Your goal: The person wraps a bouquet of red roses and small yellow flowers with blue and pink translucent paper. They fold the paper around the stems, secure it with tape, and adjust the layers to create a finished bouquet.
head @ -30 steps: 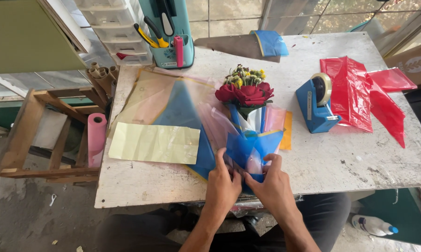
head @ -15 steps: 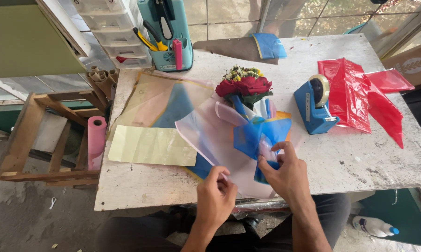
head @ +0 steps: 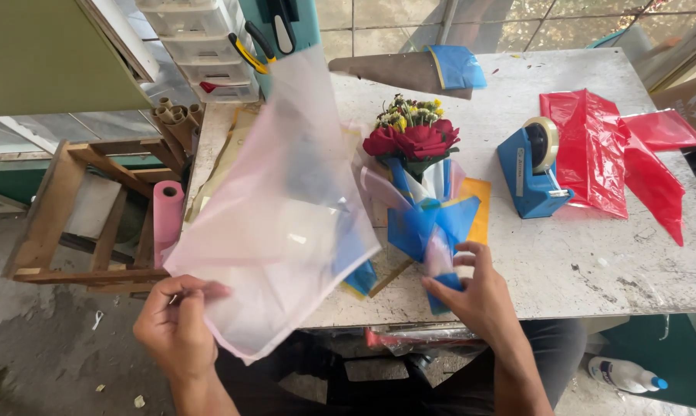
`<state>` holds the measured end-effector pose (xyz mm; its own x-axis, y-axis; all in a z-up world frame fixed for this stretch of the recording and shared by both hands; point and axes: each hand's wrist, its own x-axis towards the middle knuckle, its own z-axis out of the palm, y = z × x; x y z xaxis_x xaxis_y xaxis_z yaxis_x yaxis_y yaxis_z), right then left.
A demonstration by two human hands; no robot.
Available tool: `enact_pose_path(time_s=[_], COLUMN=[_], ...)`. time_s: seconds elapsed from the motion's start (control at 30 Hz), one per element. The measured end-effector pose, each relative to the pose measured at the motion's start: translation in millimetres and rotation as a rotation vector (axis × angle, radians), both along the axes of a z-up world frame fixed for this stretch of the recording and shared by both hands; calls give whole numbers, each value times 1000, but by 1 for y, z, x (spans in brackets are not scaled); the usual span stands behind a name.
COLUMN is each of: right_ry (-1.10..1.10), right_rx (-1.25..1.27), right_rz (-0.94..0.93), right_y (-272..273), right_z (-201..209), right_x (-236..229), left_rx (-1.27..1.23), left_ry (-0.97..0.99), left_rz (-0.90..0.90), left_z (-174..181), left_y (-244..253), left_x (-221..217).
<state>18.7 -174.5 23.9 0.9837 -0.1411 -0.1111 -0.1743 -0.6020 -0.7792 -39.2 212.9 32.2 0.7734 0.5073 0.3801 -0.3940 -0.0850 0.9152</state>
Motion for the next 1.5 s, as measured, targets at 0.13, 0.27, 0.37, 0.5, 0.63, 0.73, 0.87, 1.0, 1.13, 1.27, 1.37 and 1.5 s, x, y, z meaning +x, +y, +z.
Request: enact_pose_path(time_s=[0.13,0.27,0.37,0.5,0.63,0.73,0.87,1.0,1.13,1.27,1.37,1.5], right_ry=[142,52,-105,-499,-795,-610,-431,-395,-379,-317,-456,-384], right_rx=[24,53,-213,-542,-245,17,36,1,-178,-137,-226,-157], right_rz=[28,-199,-305,-274,-138,172,627,896,1044,819,421,418], right_y=[-36,-90,-104,-98,-49,16,82,117,137,141,131,128], right_z=[1,-4,-2,-26,-29,-3,8,0,-5,3,-34,-30], right_x=[-18,-19,0,0,-12,-23,-24,-20,-13,9,37,49], left_rx=[-49,-153,-222,-230,-271,-320,-289,-221,-206,-129,56,384], left_ry=[-7,-108,-200,-248,-142,-2,242,366,429,442,392,365], left_rz=[115,171,142,107,82,19,-3,61,157,260,359,457], left_z=[-34,-43,-63,-49,-43,-56,-60,-55,-56,-49,-47,-44], left_y=[26,47,68,56,51,67,84,82,76,66,56,37], left_x=[-1,-8,-7,-1,1,-3,-19,-31,-34,-32,-20,-8])
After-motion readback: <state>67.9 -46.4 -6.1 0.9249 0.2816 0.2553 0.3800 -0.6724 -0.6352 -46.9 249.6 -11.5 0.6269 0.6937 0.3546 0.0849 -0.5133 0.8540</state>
